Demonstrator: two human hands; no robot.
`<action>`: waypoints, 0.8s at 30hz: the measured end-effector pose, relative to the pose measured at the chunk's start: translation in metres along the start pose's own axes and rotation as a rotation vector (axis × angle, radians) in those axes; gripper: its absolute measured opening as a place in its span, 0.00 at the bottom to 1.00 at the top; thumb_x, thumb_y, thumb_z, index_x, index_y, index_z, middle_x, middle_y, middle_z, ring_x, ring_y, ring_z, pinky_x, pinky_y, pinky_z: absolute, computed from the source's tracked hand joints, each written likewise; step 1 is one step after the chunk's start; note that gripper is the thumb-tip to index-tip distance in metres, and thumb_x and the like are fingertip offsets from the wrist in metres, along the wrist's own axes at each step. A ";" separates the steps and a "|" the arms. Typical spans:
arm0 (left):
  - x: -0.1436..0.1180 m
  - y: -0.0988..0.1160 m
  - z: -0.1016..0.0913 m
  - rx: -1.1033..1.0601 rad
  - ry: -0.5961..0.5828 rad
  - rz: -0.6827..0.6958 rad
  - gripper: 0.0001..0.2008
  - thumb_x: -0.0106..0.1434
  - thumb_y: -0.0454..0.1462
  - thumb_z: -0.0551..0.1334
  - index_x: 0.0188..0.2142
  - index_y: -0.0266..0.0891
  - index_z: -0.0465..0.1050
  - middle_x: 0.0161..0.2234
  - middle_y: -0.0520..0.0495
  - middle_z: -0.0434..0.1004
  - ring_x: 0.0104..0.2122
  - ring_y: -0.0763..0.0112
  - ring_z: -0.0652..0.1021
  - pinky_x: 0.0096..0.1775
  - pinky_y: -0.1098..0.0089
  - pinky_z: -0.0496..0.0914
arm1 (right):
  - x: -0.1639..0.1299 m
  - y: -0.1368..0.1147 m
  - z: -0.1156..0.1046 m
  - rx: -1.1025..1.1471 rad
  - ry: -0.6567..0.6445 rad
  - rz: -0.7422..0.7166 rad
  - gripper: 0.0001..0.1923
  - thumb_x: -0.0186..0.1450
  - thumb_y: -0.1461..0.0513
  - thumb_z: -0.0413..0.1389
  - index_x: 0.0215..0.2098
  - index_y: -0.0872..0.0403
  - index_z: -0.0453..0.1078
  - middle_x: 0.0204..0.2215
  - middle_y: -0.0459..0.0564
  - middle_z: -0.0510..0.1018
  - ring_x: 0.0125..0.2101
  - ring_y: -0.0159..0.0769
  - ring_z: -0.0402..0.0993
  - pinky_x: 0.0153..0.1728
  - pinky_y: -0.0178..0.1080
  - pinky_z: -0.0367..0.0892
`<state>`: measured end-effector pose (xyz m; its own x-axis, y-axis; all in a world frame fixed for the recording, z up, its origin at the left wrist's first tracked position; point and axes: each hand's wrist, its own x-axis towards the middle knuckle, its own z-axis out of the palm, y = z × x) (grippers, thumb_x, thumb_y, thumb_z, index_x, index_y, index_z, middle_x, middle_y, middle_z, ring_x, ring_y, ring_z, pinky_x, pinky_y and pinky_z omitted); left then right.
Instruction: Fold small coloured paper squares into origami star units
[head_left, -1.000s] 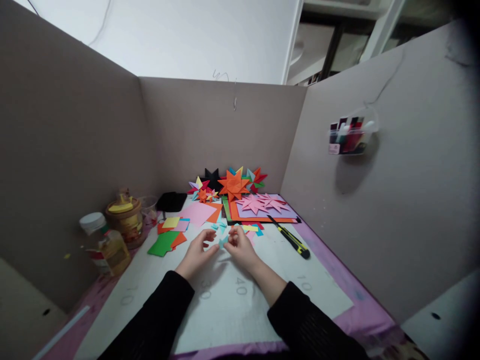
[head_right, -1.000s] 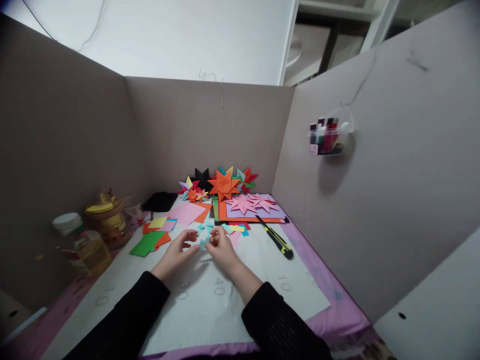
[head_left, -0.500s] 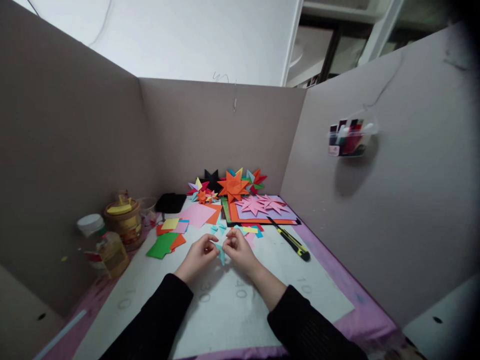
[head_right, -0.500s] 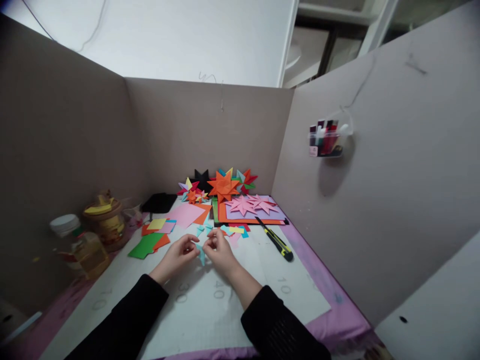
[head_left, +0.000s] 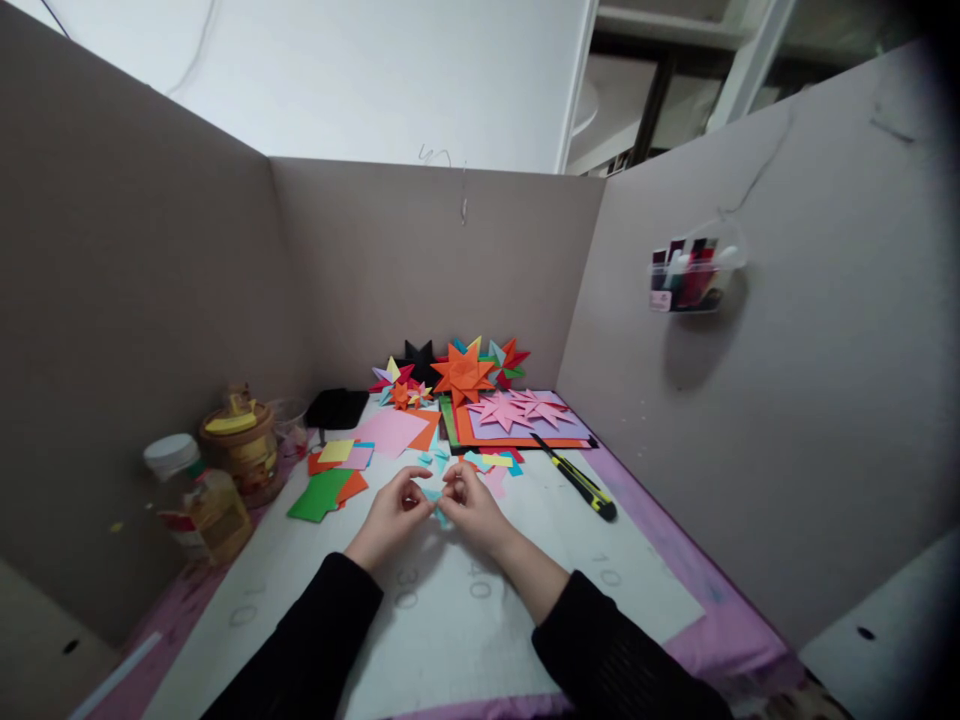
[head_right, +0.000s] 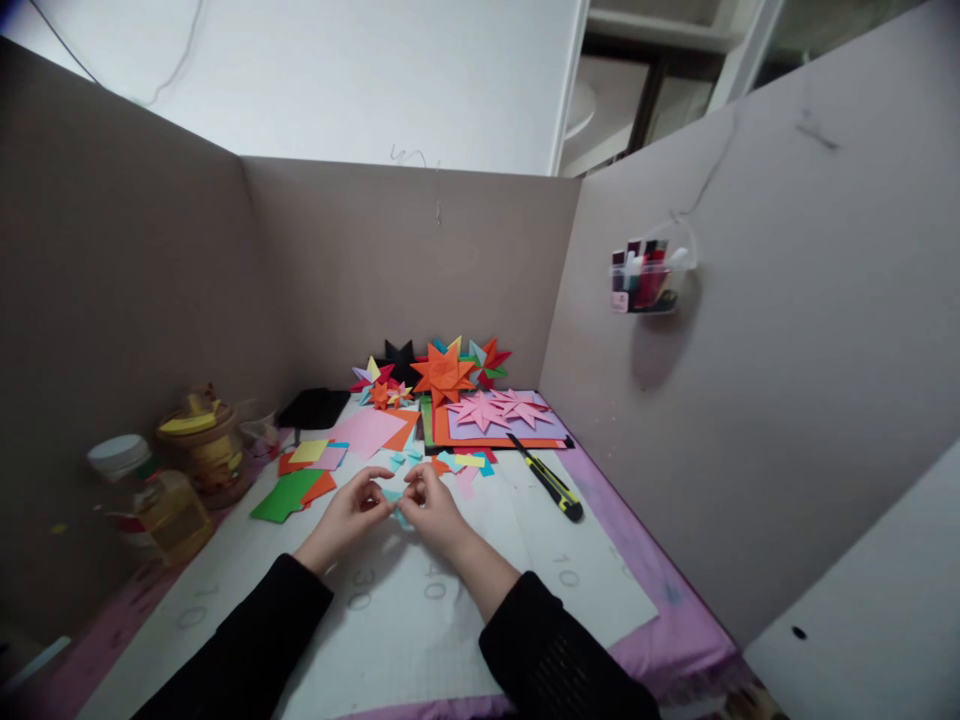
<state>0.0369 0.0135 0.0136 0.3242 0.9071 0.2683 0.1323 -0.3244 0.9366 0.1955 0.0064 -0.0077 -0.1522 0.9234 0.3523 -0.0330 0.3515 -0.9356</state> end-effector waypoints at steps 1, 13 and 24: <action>0.000 0.000 0.000 -0.014 0.017 -0.004 0.17 0.52 0.36 0.62 0.42 0.37 0.65 0.21 0.55 0.66 0.23 0.75 0.69 0.27 0.75 0.62 | 0.000 0.000 0.001 0.008 -0.001 0.008 0.12 0.55 0.66 0.53 0.36 0.51 0.56 0.21 0.37 0.64 0.20 0.27 0.61 0.24 0.32 0.57; 0.004 -0.001 -0.007 -0.096 0.174 -0.037 0.21 0.52 0.38 0.64 0.44 0.38 0.61 0.21 0.57 0.65 0.21 0.78 0.68 0.25 0.77 0.59 | 0.001 -0.006 0.003 0.054 -0.004 0.003 0.12 0.55 0.66 0.53 0.33 0.51 0.53 0.21 0.37 0.65 0.21 0.27 0.61 0.26 0.31 0.56; 0.007 -0.001 -0.013 -0.068 0.272 -0.072 0.21 0.49 0.41 0.65 0.41 0.36 0.66 0.20 0.58 0.64 0.20 0.77 0.68 0.25 0.76 0.60 | 0.002 -0.001 -0.001 0.008 0.083 -0.029 0.11 0.55 0.65 0.54 0.34 0.51 0.56 0.22 0.39 0.65 0.23 0.29 0.63 0.27 0.32 0.58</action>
<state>0.0269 0.0233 0.0171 0.0520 0.9686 0.2429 0.0797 -0.2465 0.9659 0.1963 0.0077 -0.0059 -0.0689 0.9224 0.3800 -0.0438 0.3778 -0.9249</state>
